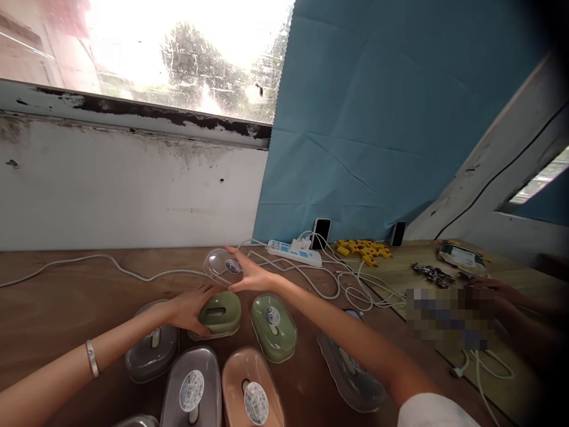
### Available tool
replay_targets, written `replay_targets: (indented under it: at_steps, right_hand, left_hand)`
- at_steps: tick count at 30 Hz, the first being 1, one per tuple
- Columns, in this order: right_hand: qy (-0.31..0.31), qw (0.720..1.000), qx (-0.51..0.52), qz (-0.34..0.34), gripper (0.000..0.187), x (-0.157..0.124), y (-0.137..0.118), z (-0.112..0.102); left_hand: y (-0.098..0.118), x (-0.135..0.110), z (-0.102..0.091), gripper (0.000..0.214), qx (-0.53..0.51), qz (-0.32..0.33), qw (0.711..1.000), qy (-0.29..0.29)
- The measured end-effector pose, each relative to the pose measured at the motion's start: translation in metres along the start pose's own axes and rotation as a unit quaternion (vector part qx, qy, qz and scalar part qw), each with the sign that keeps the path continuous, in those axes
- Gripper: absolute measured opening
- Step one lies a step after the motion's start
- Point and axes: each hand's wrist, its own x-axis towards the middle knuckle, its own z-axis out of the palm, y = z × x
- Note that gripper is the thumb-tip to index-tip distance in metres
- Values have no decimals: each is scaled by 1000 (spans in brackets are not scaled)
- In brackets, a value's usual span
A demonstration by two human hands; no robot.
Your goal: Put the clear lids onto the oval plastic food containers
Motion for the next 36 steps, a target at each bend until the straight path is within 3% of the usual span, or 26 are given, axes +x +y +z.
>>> replay_targets:
  at_steps: [7, 14, 24, 36]
  right_hand:
    - [-37, 999, -1, -1, 109, 0, 0, 6]
    - [-54, 998, 15, 2, 110, -5, 2, 7]
    - [-27, 999, 28, 2, 109, -9, 12, 7]
    - [-45, 999, 27, -4, 112, -7, 12, 10]
  left_hand:
    - [4, -2, 2, 112, 11, -22, 999, -29]
    - [0, 1, 13, 110, 31, -20, 999, 3]
    - [13, 0, 7, 103, 40, -24, 999, -6]
    - [7, 1, 16, 108, 66, -31, 997, -2]
